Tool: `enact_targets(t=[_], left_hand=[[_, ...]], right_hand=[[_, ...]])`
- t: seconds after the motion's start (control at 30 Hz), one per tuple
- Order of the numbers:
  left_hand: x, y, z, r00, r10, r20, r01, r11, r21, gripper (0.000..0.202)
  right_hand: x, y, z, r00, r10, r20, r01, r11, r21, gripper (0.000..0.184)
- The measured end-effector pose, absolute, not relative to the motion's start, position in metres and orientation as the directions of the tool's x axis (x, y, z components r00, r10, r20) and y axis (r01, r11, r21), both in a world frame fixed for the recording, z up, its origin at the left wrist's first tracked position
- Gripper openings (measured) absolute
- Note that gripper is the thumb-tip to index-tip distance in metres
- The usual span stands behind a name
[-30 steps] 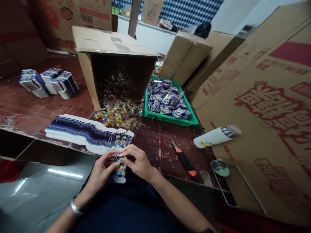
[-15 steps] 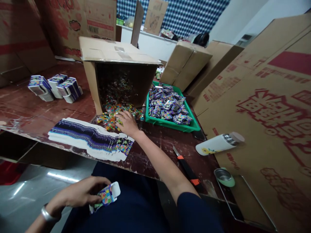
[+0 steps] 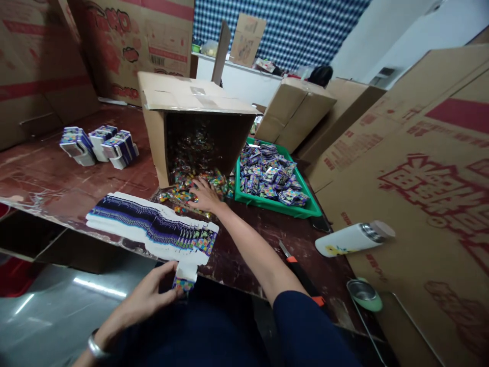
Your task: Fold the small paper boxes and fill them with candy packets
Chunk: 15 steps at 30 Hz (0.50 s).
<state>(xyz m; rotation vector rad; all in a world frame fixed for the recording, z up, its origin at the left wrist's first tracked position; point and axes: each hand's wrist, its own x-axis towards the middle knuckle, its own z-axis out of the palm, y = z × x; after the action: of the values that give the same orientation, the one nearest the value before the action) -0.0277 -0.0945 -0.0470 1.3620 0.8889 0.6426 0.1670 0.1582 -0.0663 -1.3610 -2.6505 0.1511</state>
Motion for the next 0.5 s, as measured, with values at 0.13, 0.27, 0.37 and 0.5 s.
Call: enact_targets(t=[0.13, 0.27, 0.37, 0.5], left_hand=[[-0.003, -0.082, -0.054, 0.551, 0.829, -0.094, -0.105, 0.18, 0.978, 0.043], [0.02, -0.074, -0.068, 0.532, 0.843, -0.081, -0.207, 0.223, 0.953, 0.041], [0.023, -0.073, -0.077, 0.456, 0.881, -0.125, -0.205, 0.241, 0.949, 0.03], [0.018, -0.075, -0.079, 0.337, 0.923, -0.184, -0.226, 0.269, 0.936, 0.034]], right_hand=[[0.196, 0.152, -0.064, -0.634, 0.769, 0.085, 0.751, 0.638, -0.168, 0.045], [0.216, 0.137, -0.07, -0.632, 0.756, 0.171, 0.726, 0.655, -0.209, 0.039], [0.228, 0.124, -0.075, -0.54, 0.778, 0.322, 0.724, 0.624, -0.293, 0.024], [0.238, 0.112, -0.074, -0.401, 0.79, 0.464, 0.669, 0.598, -0.441, 0.011]])
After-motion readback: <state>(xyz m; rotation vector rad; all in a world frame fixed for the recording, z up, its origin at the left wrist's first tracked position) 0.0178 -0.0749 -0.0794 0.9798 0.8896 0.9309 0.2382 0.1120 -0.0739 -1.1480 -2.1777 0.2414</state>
